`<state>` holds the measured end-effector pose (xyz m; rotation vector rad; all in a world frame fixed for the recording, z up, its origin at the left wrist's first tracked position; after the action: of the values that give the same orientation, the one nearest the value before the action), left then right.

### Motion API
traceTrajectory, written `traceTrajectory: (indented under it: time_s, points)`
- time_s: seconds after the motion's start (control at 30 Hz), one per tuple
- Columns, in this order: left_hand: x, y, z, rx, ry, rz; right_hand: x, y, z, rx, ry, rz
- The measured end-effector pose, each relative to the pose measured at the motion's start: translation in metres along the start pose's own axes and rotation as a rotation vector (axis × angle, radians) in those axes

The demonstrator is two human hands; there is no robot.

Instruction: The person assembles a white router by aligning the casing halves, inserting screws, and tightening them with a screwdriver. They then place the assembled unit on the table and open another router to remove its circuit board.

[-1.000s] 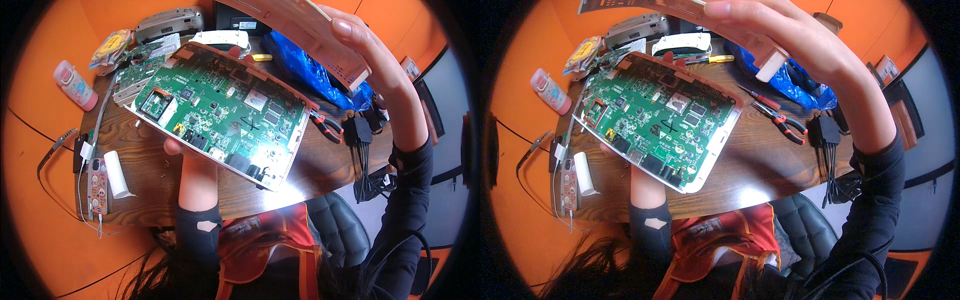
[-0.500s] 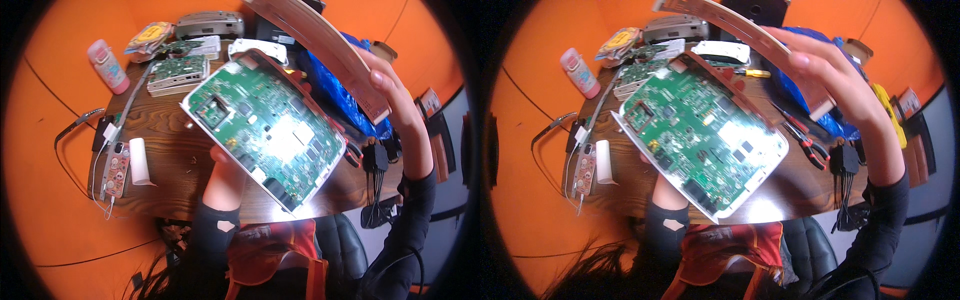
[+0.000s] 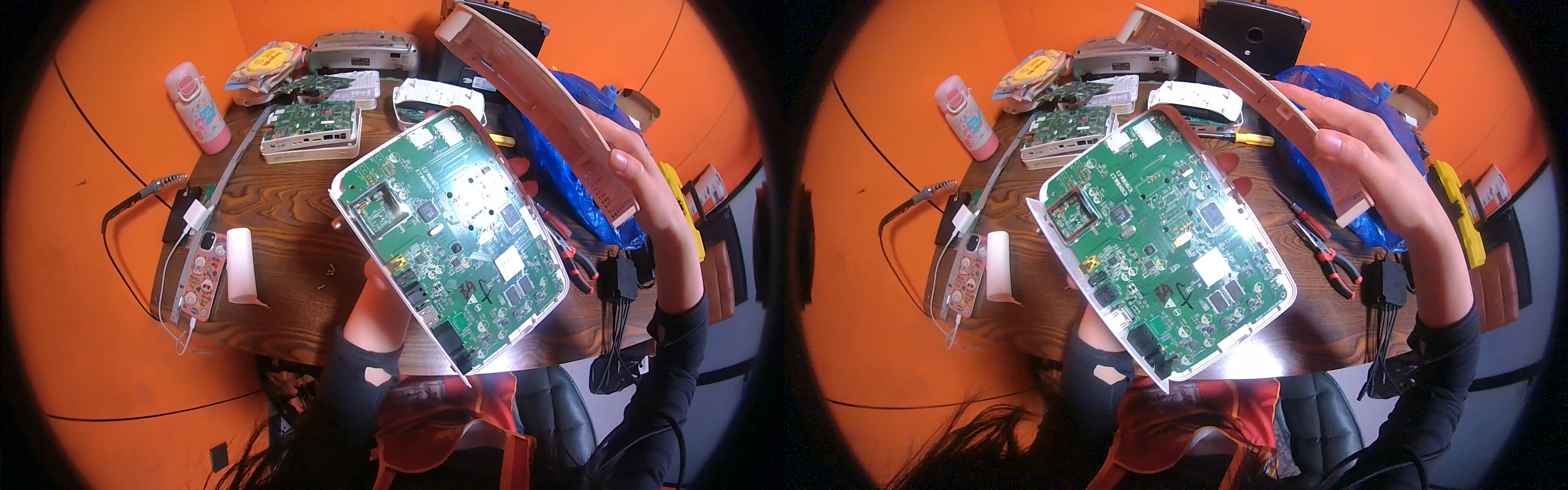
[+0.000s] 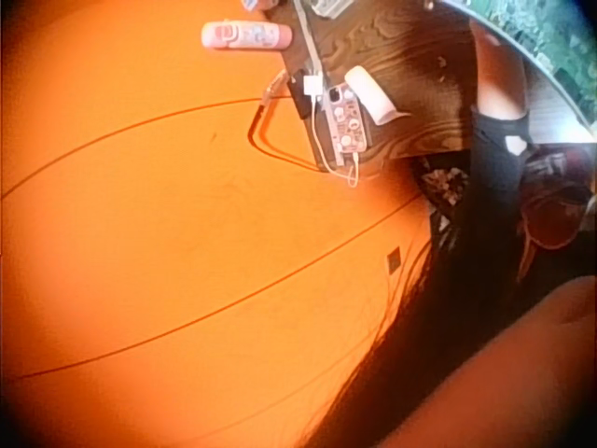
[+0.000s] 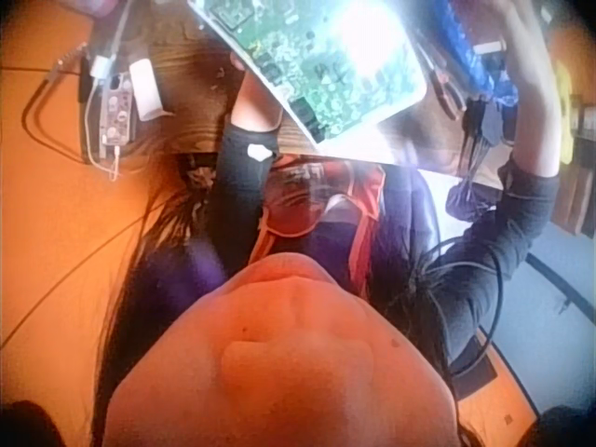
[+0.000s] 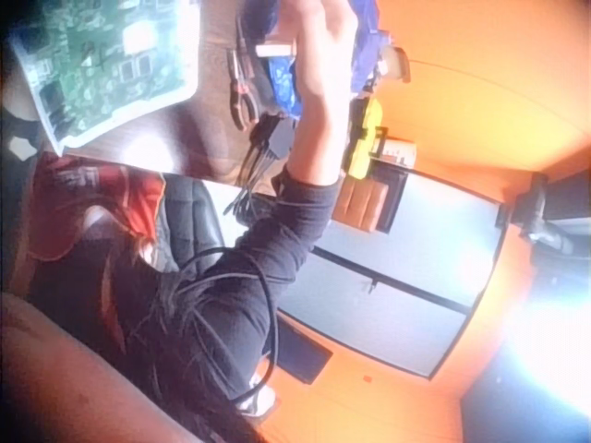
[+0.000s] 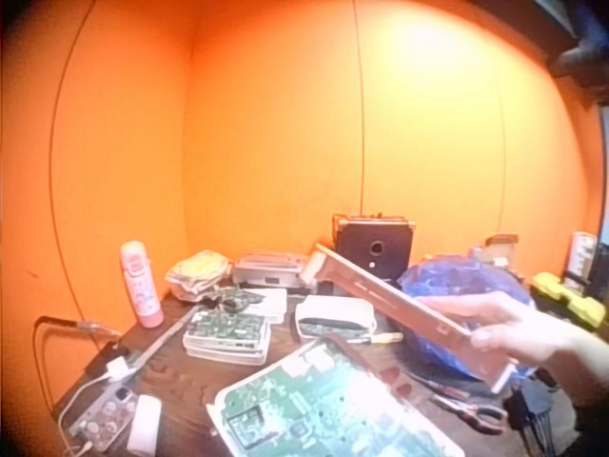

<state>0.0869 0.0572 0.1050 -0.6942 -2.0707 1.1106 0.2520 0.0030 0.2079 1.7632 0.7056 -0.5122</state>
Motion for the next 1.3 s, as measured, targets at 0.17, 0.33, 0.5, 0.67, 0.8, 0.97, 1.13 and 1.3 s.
traceTrajectory:
  time_s: [0.17, 0.33, 0.5, 0.67, 0.8, 0.97, 1.13, 1.3]
  points:
    - [-0.001, 0.005, 0.002, -0.001, 0.059, 0.071, -0.003, -0.002, 0.000, 0.012, 0.001, -0.034]
    - [0.007, 0.008, -0.015, -0.246, -0.179, -0.130, -0.016, -0.008, 0.005, 0.090, 0.004, 0.077]
    - [0.006, 0.039, -0.012, 0.168, -0.158, -0.332, -0.024, -0.022, 0.019, 0.182, -0.056, 0.206]
    - [0.005, 0.043, -0.015, 0.113, -0.214, -0.226, -0.024, -0.038, 0.018, 0.128, -0.066, 0.265]
    - [0.003, 0.050, -0.019, 0.114, -0.220, -0.198, -0.025, -0.048, 0.015, 0.069, -0.070, 0.274]
    - [0.003, 0.053, -0.019, 0.110, -0.209, -0.202, -0.024, -0.054, 0.007, 0.036, -0.031, 0.239]
    - [0.004, 0.050, -0.020, 0.105, -0.215, -0.200, -0.023, -0.056, 0.003, 0.000, 0.002, 0.237]
    - [0.004, 0.051, -0.019, 0.113, -0.173, -0.195, -0.023, -0.057, 0.001, -0.014, -0.035, 0.123]
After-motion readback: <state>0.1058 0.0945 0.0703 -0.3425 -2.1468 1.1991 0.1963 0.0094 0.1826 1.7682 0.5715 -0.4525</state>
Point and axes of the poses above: each hand's wrist, its own z-axis away from the middle knuckle, its own y-axis out of the back of the hand, x = y × z, the point moved 5 cm from there along -z, towards the middle knuckle, and after that the axes turned 3 degrees about x, right-handed, at the moved point
